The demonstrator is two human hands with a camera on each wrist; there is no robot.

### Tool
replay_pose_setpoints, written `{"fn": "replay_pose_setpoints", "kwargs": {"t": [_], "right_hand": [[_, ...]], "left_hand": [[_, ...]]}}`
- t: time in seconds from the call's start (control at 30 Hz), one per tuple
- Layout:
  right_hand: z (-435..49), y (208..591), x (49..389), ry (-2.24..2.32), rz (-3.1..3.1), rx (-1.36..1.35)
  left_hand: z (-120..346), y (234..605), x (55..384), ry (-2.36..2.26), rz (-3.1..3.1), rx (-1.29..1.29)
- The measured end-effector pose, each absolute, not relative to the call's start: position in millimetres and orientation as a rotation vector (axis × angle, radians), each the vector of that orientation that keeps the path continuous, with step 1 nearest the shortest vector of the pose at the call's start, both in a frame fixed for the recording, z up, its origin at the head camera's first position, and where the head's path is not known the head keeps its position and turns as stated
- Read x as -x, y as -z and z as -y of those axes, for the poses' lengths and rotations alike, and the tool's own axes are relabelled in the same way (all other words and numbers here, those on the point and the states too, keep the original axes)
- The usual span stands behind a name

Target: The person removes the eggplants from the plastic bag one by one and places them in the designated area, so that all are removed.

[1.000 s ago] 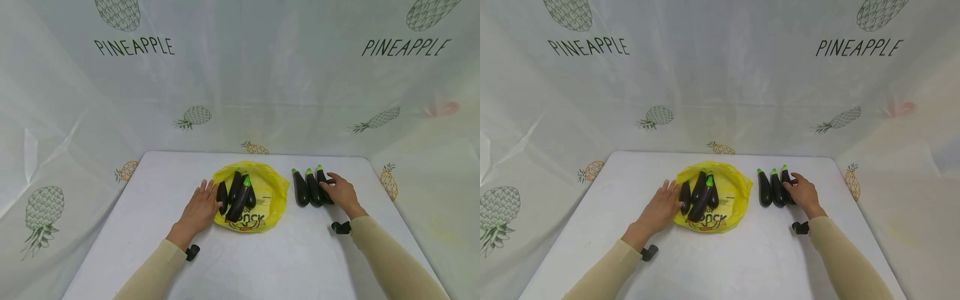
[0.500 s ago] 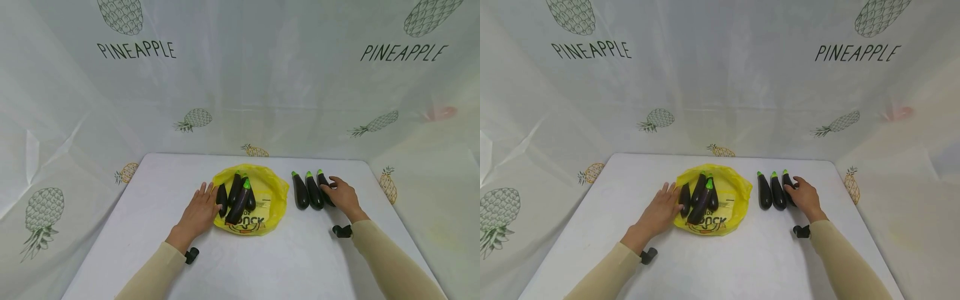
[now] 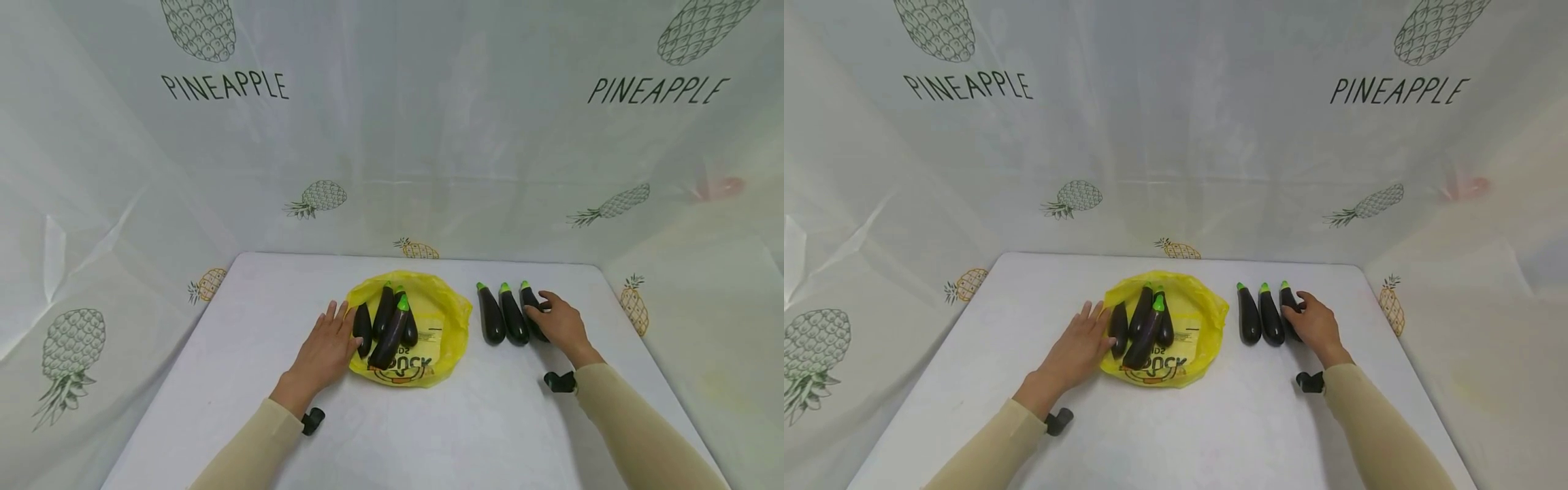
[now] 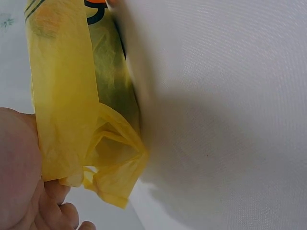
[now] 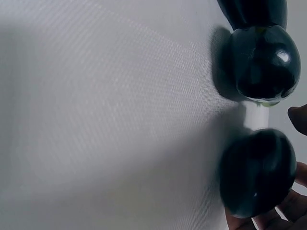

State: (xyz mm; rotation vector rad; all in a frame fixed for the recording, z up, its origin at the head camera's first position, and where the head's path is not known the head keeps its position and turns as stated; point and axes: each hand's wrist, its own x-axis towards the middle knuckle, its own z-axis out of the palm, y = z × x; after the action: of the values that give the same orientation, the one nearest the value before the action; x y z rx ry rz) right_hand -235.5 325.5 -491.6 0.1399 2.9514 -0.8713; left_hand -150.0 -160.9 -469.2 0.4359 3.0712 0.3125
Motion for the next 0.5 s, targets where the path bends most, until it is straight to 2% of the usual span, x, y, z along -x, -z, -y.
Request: {"fn": "replay_pose_setpoints", "kwargs": {"t": [0.5], "right_hand": [[-324.0, 491.2, 231.6, 0.874, -3.103, -0.185]], "left_hand": [[163.5, 470.1, 151.5, -0.298, -3.063, -0.460]]}}
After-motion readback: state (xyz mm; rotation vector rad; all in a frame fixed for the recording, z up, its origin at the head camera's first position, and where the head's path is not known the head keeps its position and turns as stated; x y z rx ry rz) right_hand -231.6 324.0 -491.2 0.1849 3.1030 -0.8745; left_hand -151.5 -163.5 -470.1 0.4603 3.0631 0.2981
